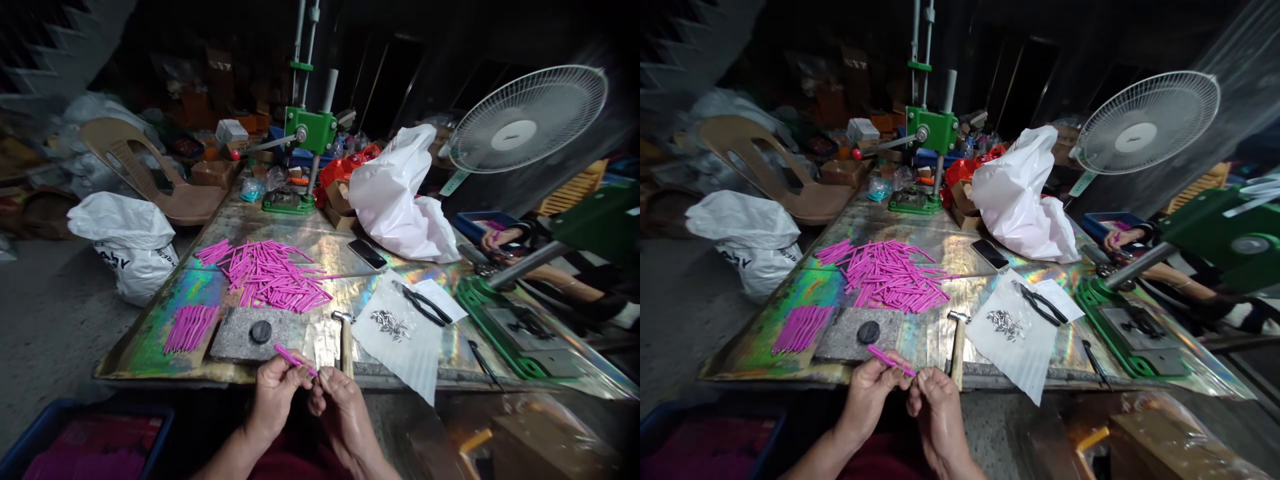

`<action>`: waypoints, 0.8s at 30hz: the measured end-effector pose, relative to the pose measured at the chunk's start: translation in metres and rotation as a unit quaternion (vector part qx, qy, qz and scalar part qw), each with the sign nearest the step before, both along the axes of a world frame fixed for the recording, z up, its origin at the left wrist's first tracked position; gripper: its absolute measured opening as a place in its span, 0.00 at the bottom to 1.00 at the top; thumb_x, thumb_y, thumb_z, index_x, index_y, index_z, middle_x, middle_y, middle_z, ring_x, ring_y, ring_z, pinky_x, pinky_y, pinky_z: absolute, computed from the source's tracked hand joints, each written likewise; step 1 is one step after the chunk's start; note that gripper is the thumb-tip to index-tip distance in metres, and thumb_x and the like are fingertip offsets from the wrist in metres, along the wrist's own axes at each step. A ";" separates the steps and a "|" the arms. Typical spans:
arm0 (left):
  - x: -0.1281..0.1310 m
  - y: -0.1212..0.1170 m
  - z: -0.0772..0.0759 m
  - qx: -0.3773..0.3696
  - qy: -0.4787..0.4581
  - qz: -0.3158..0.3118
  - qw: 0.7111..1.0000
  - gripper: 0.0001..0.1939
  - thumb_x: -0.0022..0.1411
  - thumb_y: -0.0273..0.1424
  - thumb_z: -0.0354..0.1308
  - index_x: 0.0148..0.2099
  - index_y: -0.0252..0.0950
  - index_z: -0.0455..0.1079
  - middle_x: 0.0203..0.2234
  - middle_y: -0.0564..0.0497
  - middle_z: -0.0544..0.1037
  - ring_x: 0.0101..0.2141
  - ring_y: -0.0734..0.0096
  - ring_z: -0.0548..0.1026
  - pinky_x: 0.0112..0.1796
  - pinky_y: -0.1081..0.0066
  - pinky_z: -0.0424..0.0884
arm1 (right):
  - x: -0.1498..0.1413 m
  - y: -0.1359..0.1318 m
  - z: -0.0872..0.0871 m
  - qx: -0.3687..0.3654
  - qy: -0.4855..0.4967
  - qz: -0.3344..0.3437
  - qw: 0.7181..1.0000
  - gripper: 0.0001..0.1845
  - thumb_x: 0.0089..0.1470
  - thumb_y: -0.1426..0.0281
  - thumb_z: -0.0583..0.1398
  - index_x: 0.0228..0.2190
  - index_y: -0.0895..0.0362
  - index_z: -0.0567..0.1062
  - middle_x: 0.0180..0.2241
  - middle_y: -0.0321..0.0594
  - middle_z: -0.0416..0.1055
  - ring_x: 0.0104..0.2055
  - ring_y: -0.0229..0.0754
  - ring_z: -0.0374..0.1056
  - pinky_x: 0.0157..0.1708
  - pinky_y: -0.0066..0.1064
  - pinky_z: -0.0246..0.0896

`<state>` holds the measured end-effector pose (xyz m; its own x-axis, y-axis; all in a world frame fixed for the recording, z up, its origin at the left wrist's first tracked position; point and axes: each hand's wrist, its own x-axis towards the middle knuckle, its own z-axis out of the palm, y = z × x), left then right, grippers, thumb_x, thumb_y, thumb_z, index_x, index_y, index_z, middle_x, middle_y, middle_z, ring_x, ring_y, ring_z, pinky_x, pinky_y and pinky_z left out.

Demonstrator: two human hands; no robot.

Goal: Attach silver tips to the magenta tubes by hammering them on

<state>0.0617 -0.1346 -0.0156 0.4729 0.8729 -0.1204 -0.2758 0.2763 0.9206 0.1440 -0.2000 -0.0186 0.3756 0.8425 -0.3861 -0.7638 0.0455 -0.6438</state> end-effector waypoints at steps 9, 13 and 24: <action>0.001 0.002 0.004 0.006 0.019 0.016 1.000 0.06 0.45 0.31 0.61 0.25 0.33 0.71 0.15 0.55 0.72 0.18 0.74 0.69 0.23 0.75 0.68 | 0.001 0.004 0.006 -0.023 0.023 -0.001 0.999 0.15 0.33 0.66 0.68 0.16 0.60 0.68 0.13 0.32 0.63 0.14 0.27 0.50 0.16 0.23 0.43; 0.000 0.002 -0.001 0.005 0.011 0.018 1.000 0.06 0.47 0.31 0.61 0.27 0.33 0.72 0.17 0.55 0.73 0.18 0.74 0.70 0.24 0.74 0.68 | 0.002 0.006 0.005 -0.023 0.041 -0.005 0.999 0.15 0.33 0.66 0.68 0.16 0.60 0.68 0.13 0.32 0.63 0.14 0.27 0.50 0.16 0.23 0.41; 0.000 0.004 0.000 0.002 -0.011 0.023 1.000 0.05 0.47 0.30 0.61 0.26 0.33 0.71 0.16 0.55 0.73 0.19 0.74 0.70 0.24 0.74 0.68 | -0.001 0.008 0.011 -0.014 -0.010 -0.016 1.000 0.15 0.33 0.64 0.67 0.15 0.59 0.68 0.13 0.31 0.63 0.14 0.28 0.50 0.17 0.25 0.44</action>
<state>0.0617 -0.1311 -0.0160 0.4350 0.8941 -0.1064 -0.3091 0.2593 0.9150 0.1426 -0.1924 -0.0080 0.4109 0.8188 -0.4008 -0.7491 0.0527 -0.6604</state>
